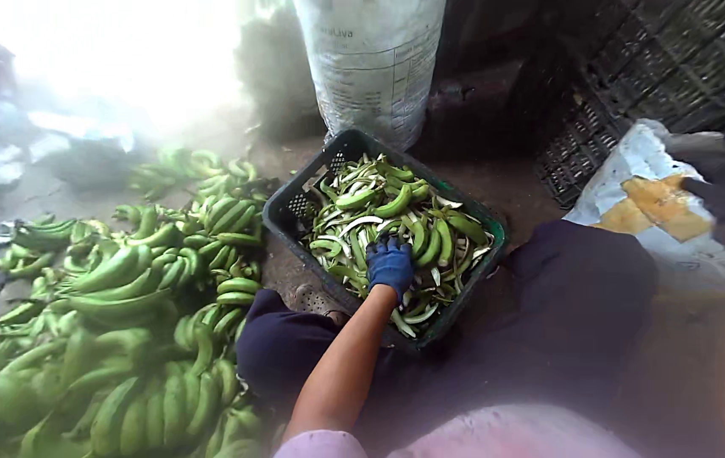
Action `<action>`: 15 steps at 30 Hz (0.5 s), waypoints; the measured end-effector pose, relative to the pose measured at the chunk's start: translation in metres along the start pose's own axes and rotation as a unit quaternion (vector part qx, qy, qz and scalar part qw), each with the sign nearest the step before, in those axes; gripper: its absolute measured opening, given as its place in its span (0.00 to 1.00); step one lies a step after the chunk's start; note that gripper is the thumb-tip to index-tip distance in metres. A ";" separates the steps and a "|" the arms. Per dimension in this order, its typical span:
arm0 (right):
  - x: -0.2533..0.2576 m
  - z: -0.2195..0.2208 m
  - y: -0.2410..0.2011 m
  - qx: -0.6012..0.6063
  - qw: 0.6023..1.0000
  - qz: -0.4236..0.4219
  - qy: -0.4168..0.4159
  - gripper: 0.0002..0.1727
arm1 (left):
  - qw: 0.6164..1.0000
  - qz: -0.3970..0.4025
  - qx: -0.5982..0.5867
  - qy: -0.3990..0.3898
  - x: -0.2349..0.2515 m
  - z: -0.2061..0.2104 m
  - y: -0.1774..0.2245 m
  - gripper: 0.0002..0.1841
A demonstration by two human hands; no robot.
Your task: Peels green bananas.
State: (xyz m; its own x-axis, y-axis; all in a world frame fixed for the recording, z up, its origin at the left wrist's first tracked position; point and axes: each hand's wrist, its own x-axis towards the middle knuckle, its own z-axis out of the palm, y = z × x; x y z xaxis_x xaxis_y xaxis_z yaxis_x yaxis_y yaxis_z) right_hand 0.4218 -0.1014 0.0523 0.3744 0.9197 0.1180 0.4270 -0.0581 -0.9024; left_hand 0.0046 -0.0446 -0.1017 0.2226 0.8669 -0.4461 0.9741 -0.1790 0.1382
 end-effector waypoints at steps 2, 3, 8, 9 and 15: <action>-0.007 0.058 -0.020 0.094 0.994 0.028 -0.038 0.19 | 0.999 -0.002 -0.031 -0.015 -0.004 -0.009 -0.004 0.26; -0.012 0.086 -0.034 0.143 0.984 0.050 -0.092 0.18 | 0.998 -0.004 -0.059 -0.020 -0.007 -0.016 -0.006 0.26; -0.011 0.199 -0.018 0.304 0.824 0.152 -0.453 0.24 | 0.982 0.019 -0.181 0.054 -0.025 -0.047 -0.014 0.25; -0.010 0.212 -0.019 0.317 0.790 0.158 -0.500 0.26 | 0.983 0.035 -0.157 0.089 -0.029 -0.052 -0.013 0.24; -0.026 0.247 -0.070 0.260 0.873 0.065 -0.408 0.25 | 0.907 0.065 -0.321 0.266 -0.035 -0.072 -0.023 0.24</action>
State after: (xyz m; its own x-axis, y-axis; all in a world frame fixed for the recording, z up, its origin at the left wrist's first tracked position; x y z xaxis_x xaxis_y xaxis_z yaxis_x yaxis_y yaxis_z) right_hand 0.1786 -0.0249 0.0103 -0.4087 0.9016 -0.1419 -0.0870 -0.1932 -0.9773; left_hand -0.0281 -0.0375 -0.0255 0.1167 0.9902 0.0766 0.6792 -0.1358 0.7213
